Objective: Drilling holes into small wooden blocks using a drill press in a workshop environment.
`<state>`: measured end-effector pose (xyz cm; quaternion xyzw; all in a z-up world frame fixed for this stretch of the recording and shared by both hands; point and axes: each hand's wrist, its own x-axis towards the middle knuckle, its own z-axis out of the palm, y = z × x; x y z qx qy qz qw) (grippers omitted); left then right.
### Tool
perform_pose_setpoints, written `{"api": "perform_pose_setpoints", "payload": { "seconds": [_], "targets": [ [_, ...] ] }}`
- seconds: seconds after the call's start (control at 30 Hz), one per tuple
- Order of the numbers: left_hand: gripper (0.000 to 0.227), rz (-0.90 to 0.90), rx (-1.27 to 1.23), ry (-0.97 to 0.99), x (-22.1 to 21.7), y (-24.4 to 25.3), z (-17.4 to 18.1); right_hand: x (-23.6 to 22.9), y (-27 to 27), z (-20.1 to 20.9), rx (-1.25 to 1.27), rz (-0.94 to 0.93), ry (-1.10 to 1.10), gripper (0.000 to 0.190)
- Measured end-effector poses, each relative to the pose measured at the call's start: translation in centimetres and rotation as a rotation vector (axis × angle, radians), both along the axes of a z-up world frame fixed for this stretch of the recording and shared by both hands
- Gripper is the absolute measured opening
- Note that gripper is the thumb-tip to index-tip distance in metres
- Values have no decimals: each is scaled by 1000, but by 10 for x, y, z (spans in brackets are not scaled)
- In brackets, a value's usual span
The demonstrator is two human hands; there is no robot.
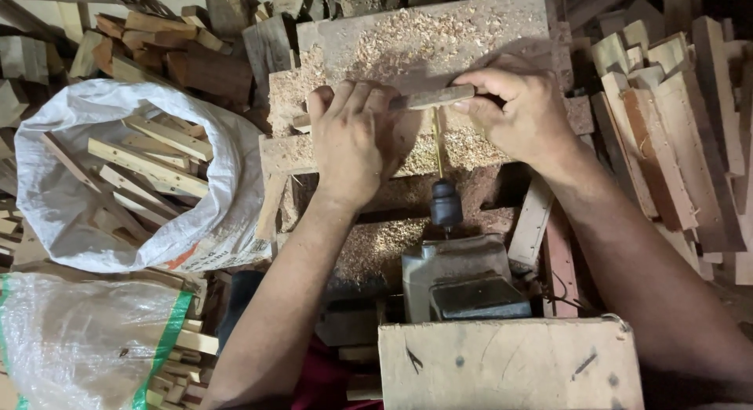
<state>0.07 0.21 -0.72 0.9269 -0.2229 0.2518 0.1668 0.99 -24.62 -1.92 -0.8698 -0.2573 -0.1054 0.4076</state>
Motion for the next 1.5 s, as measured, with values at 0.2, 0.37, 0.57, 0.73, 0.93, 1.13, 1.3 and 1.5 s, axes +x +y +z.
{"api": "perform_pose_setpoints", "payload": {
  "seconds": [0.2,0.37,0.57,0.73,0.93,1.13,1.3,1.5],
  "targets": [
    [20,-25,-41,8,-2,1,1,1,-1,-3,17,23,-17,20],
    [29,31,37,47,-4,2,0,1,-3,-3,-4,17,-40,20],
    [26,12,23,10,-4,2,1,0,-2,0,-7,26,-26,20],
    [18,50,53,43,-4,5,-3,-2,-2,0,-16,33,-23,18],
    [52,-86,20,65,7,11,-24,-7,0,-4,-7,-87,-27,23],
    [35,-93,-238,112,-19,4,1,-16,-10,-7,-6,-102,178,24],
    [38,-8,-25,50,0,1,-27,-25,20,14,-7,-310,30,34],
    [33,458,-354,88,23,79,13,-41,34,47,-149,-229,-108,42]
  ]
}}
